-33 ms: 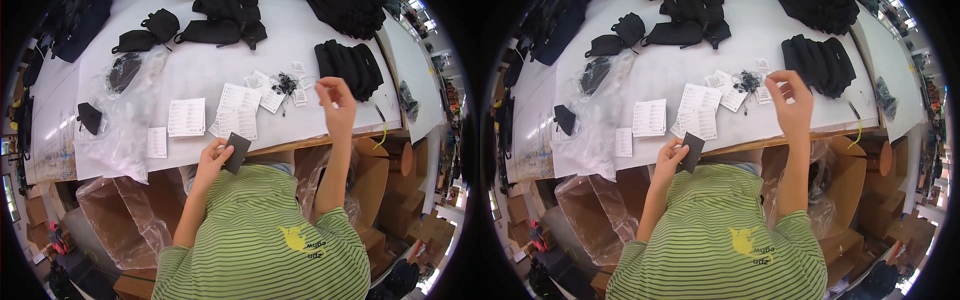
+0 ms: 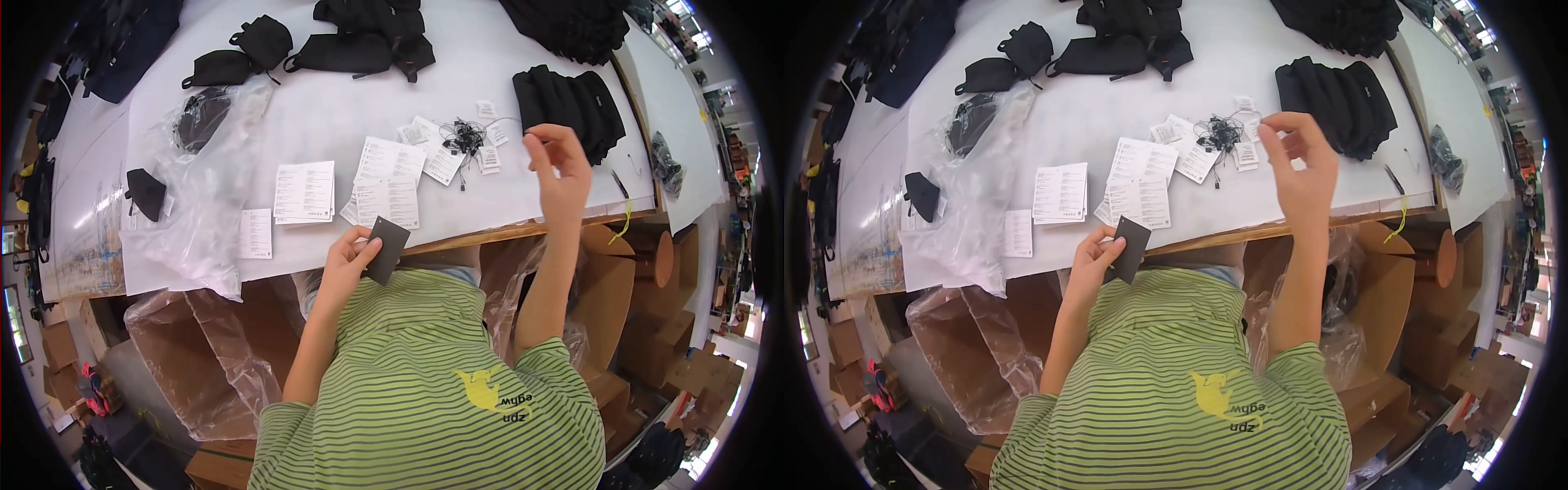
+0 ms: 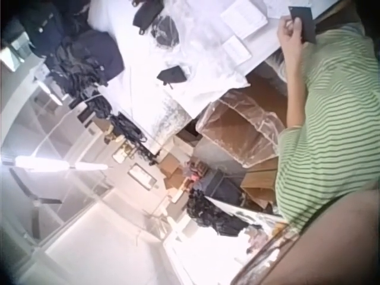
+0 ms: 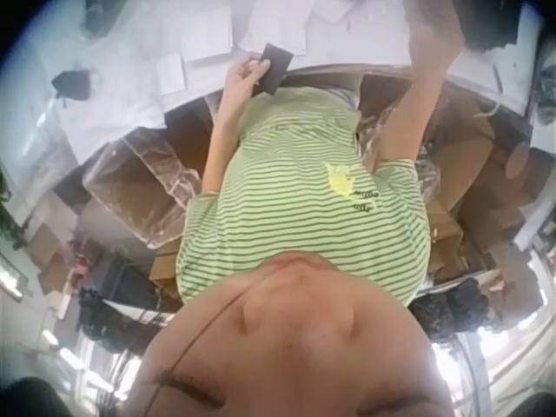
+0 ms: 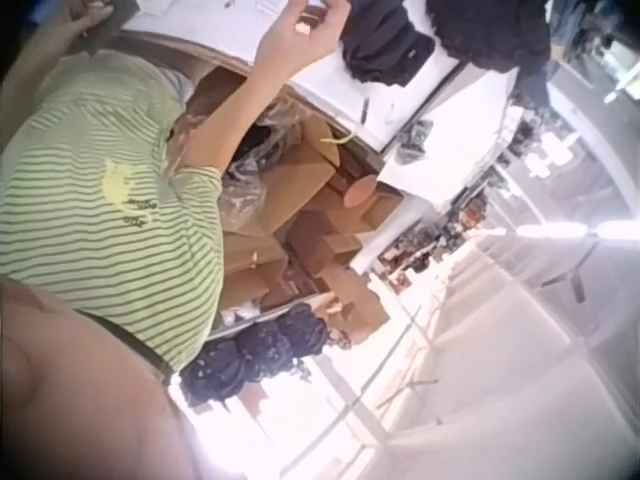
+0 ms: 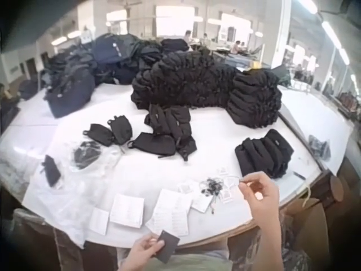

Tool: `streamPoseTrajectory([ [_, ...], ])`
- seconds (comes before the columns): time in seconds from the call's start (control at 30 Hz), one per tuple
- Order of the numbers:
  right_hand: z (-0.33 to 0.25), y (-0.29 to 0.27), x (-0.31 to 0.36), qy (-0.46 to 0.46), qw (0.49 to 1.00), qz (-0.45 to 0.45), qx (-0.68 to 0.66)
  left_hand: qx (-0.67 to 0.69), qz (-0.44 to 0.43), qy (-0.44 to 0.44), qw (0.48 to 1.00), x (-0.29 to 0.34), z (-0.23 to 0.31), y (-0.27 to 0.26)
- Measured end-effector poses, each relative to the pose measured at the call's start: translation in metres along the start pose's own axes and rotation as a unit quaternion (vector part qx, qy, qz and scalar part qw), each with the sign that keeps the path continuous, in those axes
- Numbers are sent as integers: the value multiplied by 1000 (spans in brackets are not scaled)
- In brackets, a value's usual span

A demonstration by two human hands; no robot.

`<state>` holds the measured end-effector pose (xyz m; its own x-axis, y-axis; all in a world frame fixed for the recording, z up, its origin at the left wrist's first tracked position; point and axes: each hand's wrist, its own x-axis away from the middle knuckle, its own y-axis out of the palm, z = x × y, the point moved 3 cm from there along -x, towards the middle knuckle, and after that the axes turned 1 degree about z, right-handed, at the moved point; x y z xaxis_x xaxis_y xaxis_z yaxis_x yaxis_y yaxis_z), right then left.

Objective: Insert instruction booklets and small plastic components into black fabric pouches.

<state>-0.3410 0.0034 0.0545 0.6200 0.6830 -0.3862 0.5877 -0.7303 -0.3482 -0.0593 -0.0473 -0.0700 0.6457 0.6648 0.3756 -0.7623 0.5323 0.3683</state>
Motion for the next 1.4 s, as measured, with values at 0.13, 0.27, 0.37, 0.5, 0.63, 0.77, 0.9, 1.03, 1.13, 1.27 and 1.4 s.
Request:
streamPoseTrajectory([
  [0.13,3,-26,-1,7,1000,21,-7,0,2,14,1000,0,0,3],
  [0.27,69,-51,16,143,981,-61,113,-1,11,12,1000,1,2,4],
  [0.37,121,-60,37,184,890,-85,409,-4,5,5,1000,2,3,5],
  [0.5,114,-18,37,62,936,-133,320,-15,-4,-8,1000,-1,-1,8],
  [0.63,108,24,26,22,923,-214,318,-7,-23,-13,1000,-1,-7,13],
  [0.77,123,31,18,-47,903,-265,335,-24,-24,-14,999,3,-12,21],
  [0.9,115,36,15,-57,895,-286,337,-17,-22,-19,999,4,-15,24],
  [1.03,118,38,11,-96,887,-293,344,-28,-27,-18,999,3,-11,27],
  [1.13,121,41,10,-110,878,-321,339,-50,-5,0,999,5,-13,30],
  [1.27,84,53,27,-6,929,-347,131,-194,98,143,966,7,-5,32],
  [1.4,27,63,76,194,887,-394,-139,-249,125,167,946,11,11,39],
])
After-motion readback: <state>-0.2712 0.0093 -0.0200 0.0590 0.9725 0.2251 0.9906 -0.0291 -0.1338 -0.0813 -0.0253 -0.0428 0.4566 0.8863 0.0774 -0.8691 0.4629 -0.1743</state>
